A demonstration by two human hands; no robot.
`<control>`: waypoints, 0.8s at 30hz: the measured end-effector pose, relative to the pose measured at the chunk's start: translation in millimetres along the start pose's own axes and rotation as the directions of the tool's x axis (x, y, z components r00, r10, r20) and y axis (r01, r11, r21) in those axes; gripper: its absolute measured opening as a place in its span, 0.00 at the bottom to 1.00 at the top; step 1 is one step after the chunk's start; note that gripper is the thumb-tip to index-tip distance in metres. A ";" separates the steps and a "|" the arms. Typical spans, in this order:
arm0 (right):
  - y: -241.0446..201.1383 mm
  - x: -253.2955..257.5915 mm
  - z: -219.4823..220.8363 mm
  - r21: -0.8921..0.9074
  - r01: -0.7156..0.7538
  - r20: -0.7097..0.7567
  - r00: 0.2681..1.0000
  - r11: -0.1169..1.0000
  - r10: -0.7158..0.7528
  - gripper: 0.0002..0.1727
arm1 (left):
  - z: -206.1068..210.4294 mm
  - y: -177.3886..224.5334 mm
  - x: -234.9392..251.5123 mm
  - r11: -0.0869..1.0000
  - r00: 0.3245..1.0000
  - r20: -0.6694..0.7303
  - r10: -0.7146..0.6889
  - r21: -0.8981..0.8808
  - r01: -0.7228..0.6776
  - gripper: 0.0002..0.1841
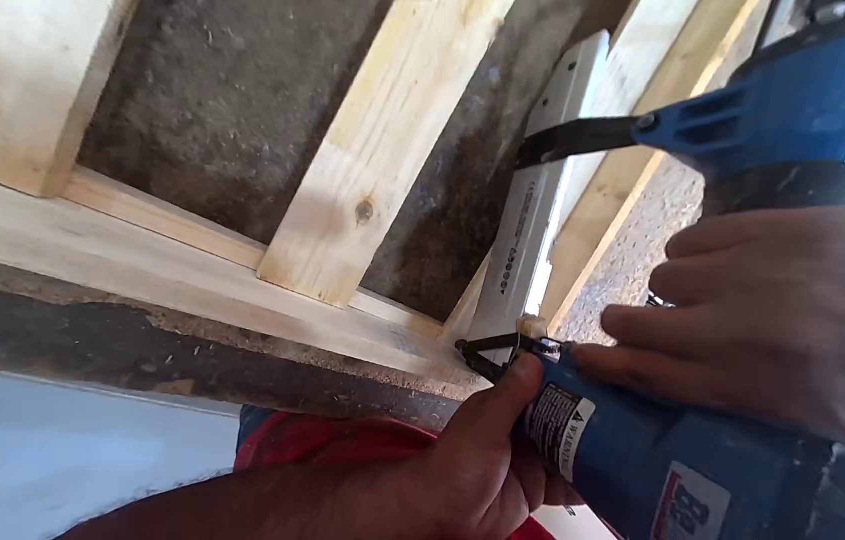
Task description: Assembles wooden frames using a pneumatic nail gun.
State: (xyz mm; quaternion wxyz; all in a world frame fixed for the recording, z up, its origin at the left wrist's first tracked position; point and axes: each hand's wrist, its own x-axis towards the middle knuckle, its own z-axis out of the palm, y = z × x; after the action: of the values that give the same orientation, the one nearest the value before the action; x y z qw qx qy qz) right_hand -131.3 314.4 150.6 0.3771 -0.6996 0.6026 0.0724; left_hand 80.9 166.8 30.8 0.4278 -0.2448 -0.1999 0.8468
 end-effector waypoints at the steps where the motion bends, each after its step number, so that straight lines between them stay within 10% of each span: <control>1: 1.0 0.3 -1.2 -0.003 0.003 0.001 1.000 1.000 -0.003 0.19 | 0.7 1.0 -1.5 1.000 1.000 0.002 0.008 -0.004 -0.008 0.31; 10: 7.4 12.0 -10.1 -0.028 0.027 -0.001 1.000 0.999 -0.027 0.16 | 10.1 5.0 -7.3 0.998 1.000 -0.004 0.028 0.048 -0.028 0.33; 16: 36.1 11.4 -40.2 -0.101 0.036 -0.250 0.966 0.994 -0.060 0.19 | 51.0 36.3 -48.8 0.978 0.988 0.029 0.151 0.142 -0.154 0.34; 24: 29.0 86.6 -104.3 -0.058 0.007 -0.131 0.991 0.998 -0.015 0.21 | 37.5 90.0 -102.8 0.993 0.990 0.120 0.072 0.090 -0.083 0.34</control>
State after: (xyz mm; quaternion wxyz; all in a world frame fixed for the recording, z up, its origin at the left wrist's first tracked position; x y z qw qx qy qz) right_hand -171.4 182.3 163.3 0.3168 -0.7167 0.6199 0.0413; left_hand 55.5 27.5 36.5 0.3934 -0.1817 -0.1745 0.8842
